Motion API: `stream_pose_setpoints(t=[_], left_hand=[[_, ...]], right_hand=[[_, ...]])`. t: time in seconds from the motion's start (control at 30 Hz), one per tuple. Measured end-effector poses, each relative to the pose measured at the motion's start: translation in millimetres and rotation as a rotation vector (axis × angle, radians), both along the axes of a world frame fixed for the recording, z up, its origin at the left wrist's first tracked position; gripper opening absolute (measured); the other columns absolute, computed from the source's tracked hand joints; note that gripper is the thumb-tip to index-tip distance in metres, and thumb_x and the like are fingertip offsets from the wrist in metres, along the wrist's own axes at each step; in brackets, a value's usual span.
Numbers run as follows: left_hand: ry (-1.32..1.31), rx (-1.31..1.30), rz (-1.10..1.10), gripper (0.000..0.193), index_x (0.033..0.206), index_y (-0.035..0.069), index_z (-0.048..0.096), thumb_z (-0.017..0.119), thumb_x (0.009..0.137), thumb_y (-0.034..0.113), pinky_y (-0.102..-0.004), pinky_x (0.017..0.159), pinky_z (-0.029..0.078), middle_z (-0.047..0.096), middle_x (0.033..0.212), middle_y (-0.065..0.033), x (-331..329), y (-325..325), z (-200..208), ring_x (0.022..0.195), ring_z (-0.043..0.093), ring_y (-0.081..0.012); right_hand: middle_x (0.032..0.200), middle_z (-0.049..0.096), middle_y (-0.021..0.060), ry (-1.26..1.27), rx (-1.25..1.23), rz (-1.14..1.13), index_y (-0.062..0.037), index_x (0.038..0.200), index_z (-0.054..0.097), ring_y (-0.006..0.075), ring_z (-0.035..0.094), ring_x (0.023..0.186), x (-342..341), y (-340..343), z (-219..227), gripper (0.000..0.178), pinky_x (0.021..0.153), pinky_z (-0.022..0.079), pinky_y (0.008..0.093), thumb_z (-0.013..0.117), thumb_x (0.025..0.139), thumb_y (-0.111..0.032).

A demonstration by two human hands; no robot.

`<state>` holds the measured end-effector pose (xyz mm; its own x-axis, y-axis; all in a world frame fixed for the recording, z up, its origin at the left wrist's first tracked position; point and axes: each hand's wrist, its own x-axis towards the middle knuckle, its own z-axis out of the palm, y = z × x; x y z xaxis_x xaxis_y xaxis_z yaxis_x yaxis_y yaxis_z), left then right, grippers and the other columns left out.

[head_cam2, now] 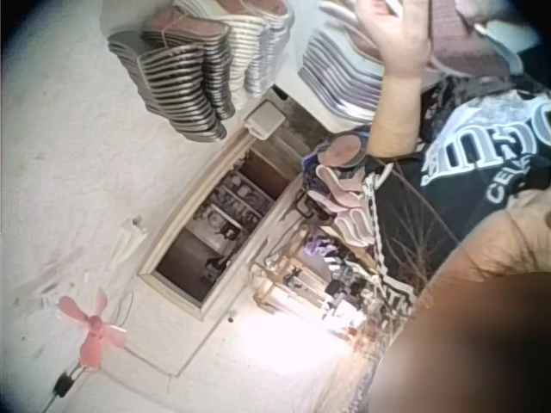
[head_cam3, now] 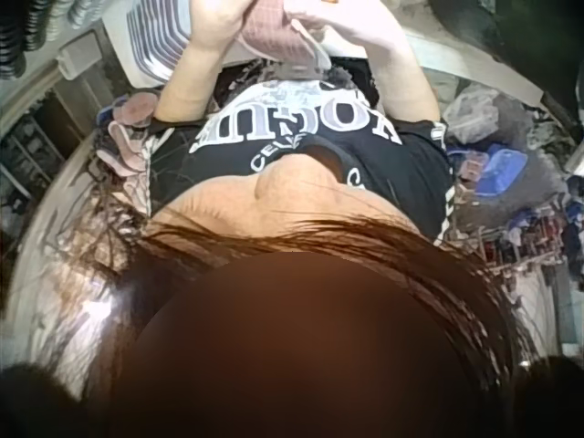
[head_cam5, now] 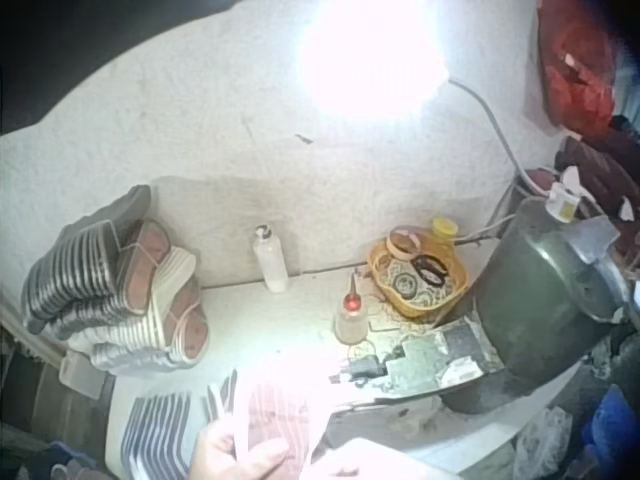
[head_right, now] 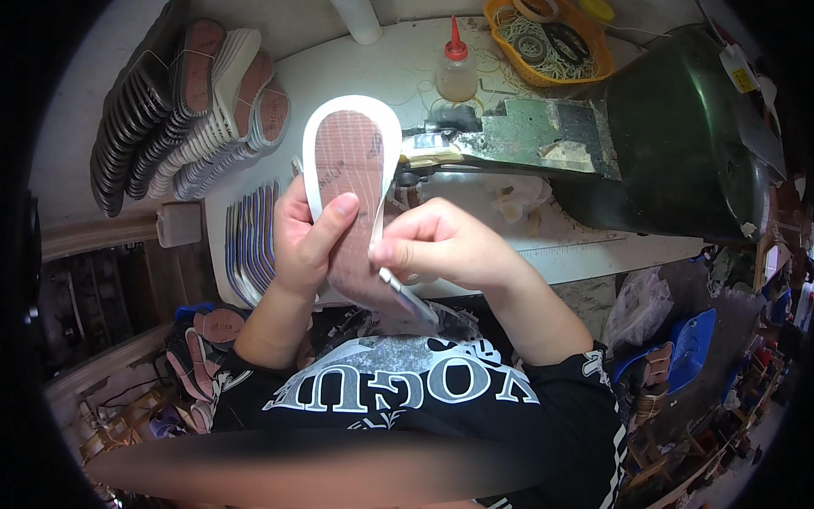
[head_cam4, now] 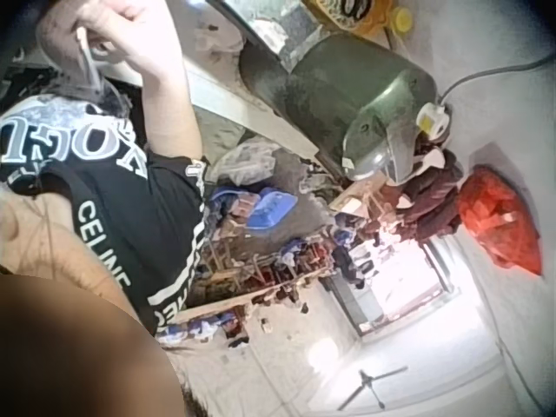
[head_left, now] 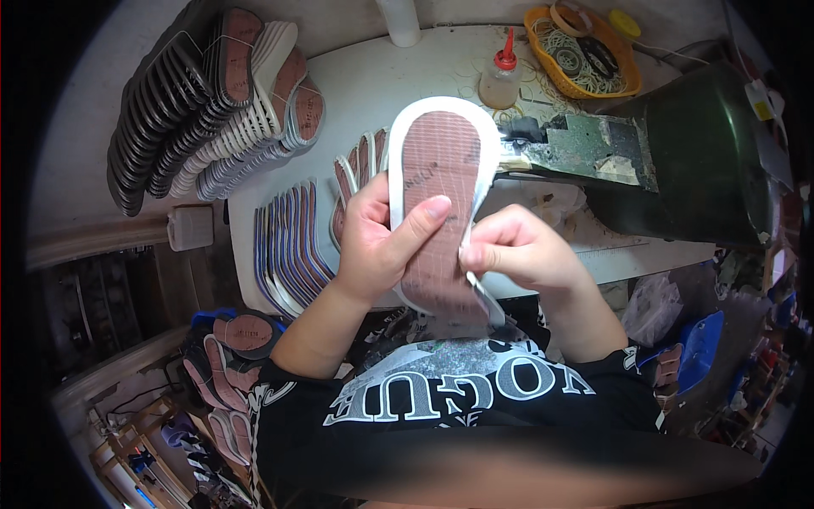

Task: The recorder is assembling shoe components, specifically attaching the upper part to the insole by folding and gluing the edges.

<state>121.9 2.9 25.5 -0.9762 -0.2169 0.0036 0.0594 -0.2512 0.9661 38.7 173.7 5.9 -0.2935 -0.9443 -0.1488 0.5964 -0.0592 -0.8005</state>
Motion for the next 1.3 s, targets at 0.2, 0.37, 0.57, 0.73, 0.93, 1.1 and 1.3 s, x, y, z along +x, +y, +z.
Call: stream_pose_setpoints(t=[0.2,0.37,0.57,0.73,0.93,1.1,1.3], left_hand=[[0.079,-0.077,0.157,0.042,0.109,-0.004,0.055,0.075,0.078,0.016,-0.0278,0.083,0.048,0.063,0.102,-0.0099,-14.3,6.8,-1.0,0.092,0.06,-0.0126],[-0.005,0.112,0.153,0.028,0.103,-0.003,0.059,0.069,0.079,0.007,-0.0262,0.074,0.051,0.066,0.092,-0.0061,-46.9,2.3,5.7,0.08,0.062,-0.0114],[-0.028,-0.123,0.108,0.029,0.101,-0.003,0.061,0.07,0.079,0.015,-0.0292,0.077,0.048,0.063,0.091,-0.0078,-82.6,-5.9,-19.8,0.084,0.06,-0.0164],[-0.062,-0.508,0.137,0.038,0.101,0.001,0.065,0.068,0.078,0.031,-0.0371,0.096,0.033,0.053,0.1,-0.0116,-96.2,-1.9,-27.1,0.106,0.043,-0.0277],[-0.119,-0.523,0.138,0.036,0.1,0.002,0.065,0.065,0.079,0.032,-0.0365,0.095,0.034,0.054,0.099,-0.0128,-106.7,1.8,-23.7,0.104,0.043,-0.0289],[-0.184,-0.628,0.143,0.038,0.099,0.001,0.065,0.065,0.08,0.033,-0.0364,0.095,0.035,0.055,0.1,-0.0143,-112.7,-0.7,-19.7,0.105,0.044,-0.0299],[-0.265,-0.601,0.071,0.04,0.096,-0.002,0.066,0.065,0.079,0.035,-0.0372,0.095,0.036,0.057,0.1,-0.017,-125.3,-17.0,-25.6,0.108,0.045,-0.0298]], right_hand=[[0.069,0.062,-0.0033,0.513,0.262,-0.176,0.0025,0.083,0.067,0.0019,0.049,0.059,-8.4,-6.5,26.7,0.022,0.053,0.04,0.0212,0.06,0.091,-0.017],[0.095,0.066,0.0031,0.09,0.053,-0.031,0.004,0.106,0.062,0.0069,0.058,0.085,-7.8,8.1,17.0,0.029,0.077,0.047,0.0226,0.064,0.089,-0.019],[0.104,0.063,0.0056,0.062,0.105,-0.235,0.004,0.115,0.057,0.0088,0.057,0.093,8.3,22.7,-6.6,0.032,0.085,0.046,0.0255,0.061,0.09,-0.015],[0.105,0.063,0.0059,0.015,0.097,-0.326,0.0045,0.115,0.057,0.0092,0.058,0.094,5.1,28.2,-3.4,0.032,0.085,0.046,0.0254,0.061,0.09,-0.014],[0.103,0.064,0.0068,-0.058,0.111,-0.397,0.0045,0.116,0.057,0.0097,0.059,0.091,3.0,27.7,-4.1,0.033,0.082,0.047,0.025,0.062,0.089,-0.014],[0.096,0.066,0.0111,-0.164,0.195,-0.23,0.0048,0.112,0.058,0.0122,0.064,0.078,8.8,27.3,-6.8,0.028,0.07,0.052,0.0236,0.06,0.09,-0.012],[0.092,0.066,0.0147,-0.278,0.13,-0.361,0.0076,0.108,0.057,0.0189,0.068,0.078,14.5,10.1,-1.5,0.027,0.069,0.055,0.0269,0.058,0.091,-0.012]])
